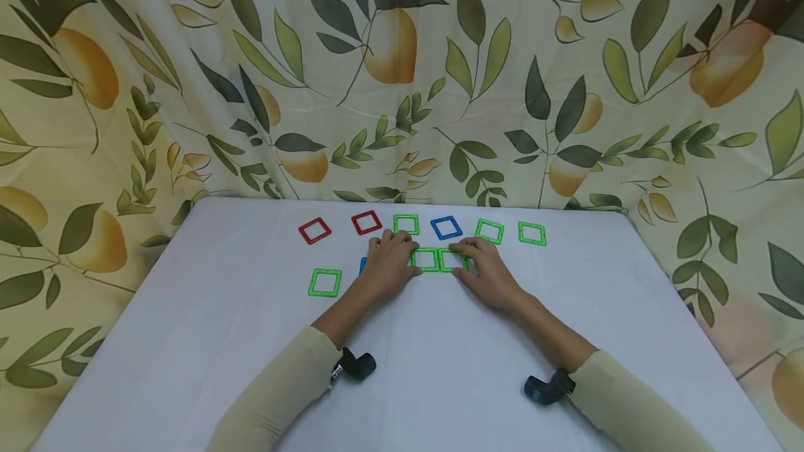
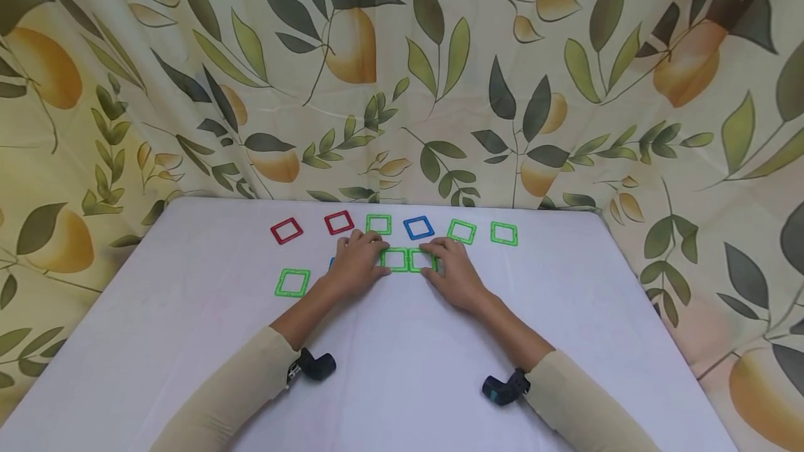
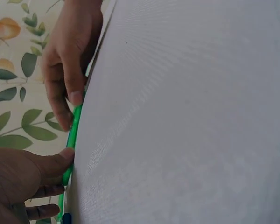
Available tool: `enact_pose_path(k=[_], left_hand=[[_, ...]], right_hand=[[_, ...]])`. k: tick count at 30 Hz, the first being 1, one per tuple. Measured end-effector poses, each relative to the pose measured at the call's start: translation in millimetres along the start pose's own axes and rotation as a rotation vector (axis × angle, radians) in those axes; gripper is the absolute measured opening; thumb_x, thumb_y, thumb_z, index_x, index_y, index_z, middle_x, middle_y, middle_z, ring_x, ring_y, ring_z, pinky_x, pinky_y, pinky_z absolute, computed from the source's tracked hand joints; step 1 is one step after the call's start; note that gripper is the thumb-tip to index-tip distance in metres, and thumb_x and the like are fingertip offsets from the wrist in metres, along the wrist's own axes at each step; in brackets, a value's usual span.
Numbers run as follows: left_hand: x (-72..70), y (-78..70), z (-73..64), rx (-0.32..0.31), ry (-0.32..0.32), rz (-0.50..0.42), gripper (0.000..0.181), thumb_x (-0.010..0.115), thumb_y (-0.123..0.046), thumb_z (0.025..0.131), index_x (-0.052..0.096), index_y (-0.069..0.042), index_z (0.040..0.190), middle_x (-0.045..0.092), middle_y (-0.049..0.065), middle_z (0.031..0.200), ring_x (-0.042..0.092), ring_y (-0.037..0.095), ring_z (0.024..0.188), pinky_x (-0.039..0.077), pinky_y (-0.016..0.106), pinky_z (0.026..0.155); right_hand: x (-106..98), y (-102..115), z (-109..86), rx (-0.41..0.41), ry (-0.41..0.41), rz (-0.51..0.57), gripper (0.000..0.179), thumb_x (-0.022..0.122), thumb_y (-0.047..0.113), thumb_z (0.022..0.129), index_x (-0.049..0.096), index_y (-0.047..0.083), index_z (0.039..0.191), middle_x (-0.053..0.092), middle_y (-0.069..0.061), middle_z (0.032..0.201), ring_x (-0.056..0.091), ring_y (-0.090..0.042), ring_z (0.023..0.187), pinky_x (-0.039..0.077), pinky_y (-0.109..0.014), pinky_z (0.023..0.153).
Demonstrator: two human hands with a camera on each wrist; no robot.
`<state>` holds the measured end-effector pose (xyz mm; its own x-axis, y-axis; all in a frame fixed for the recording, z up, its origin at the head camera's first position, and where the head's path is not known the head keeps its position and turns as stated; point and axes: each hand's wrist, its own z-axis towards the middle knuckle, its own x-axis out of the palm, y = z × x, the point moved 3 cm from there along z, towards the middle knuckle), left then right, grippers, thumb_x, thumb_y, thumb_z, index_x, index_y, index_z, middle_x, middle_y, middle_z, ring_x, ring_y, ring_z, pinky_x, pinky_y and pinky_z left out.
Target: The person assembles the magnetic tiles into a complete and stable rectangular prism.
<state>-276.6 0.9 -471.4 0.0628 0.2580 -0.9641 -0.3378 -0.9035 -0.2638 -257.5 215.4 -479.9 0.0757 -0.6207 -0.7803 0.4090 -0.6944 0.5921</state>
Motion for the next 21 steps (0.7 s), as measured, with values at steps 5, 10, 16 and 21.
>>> enact_pose_path(k=[5, 10, 16, 21], left_hand=[[-0.1, 1.0, 0.7, 0.002, -0.004, 0.001, 0.059, 0.081, -0.041, 0.094, 0.065, -0.019, 0.146, 0.058, 0.002, 0.145, 0.045, 0.026, 0.13, 0.037, 0.053, 0.109], [-2.9, 2.0, -0.8, -0.001, -0.005, -0.014, 0.06, 0.082, -0.04, 0.093, 0.064, -0.018, 0.146, 0.058, 0.002, 0.145, 0.045, 0.026, 0.128, 0.036, 0.053, 0.109], [-8.3, 9.0, -2.7, 0.011, 0.01, -0.031, 0.069, 0.086, -0.041, 0.089, 0.061, -0.019, 0.149, 0.056, 0.005, 0.147, 0.045, 0.028, 0.132, 0.036, 0.054, 0.108], [-16.5, 21.0, -4.5, -0.006, 0.016, -0.037, 0.083, 0.094, -0.042, 0.078, 0.059, -0.019, 0.15, 0.055, 0.009, 0.146, 0.044, 0.03, 0.133, 0.037, 0.055, 0.106]], right_hand=[[2, -6, 0.4, 0.014, -0.03, 0.057, 0.048, 0.076, 0.012, 0.097, 0.063, 0.005, 0.143, 0.055, -0.018, 0.142, 0.044, -0.039, 0.137, 0.033, -0.057, 0.115], [3, -8, 1.9, 0.033, -0.027, 0.077, 0.049, 0.077, 0.014, 0.096, 0.063, 0.007, 0.142, 0.056, -0.015, 0.142, 0.046, -0.035, 0.135, 0.037, -0.055, 0.113], [2, -7, 1.4, 0.039, -0.029, 0.08, 0.049, 0.078, 0.012, 0.094, 0.065, 0.007, 0.14, 0.057, -0.015, 0.14, 0.046, -0.035, 0.135, 0.037, -0.054, 0.112], [1, -6, 0.6, 0.018, -0.052, 0.089, 0.048, 0.079, 0.01, 0.092, 0.066, 0.005, 0.138, 0.059, -0.016, 0.138, 0.047, -0.035, 0.132, 0.039, -0.055, 0.109]])
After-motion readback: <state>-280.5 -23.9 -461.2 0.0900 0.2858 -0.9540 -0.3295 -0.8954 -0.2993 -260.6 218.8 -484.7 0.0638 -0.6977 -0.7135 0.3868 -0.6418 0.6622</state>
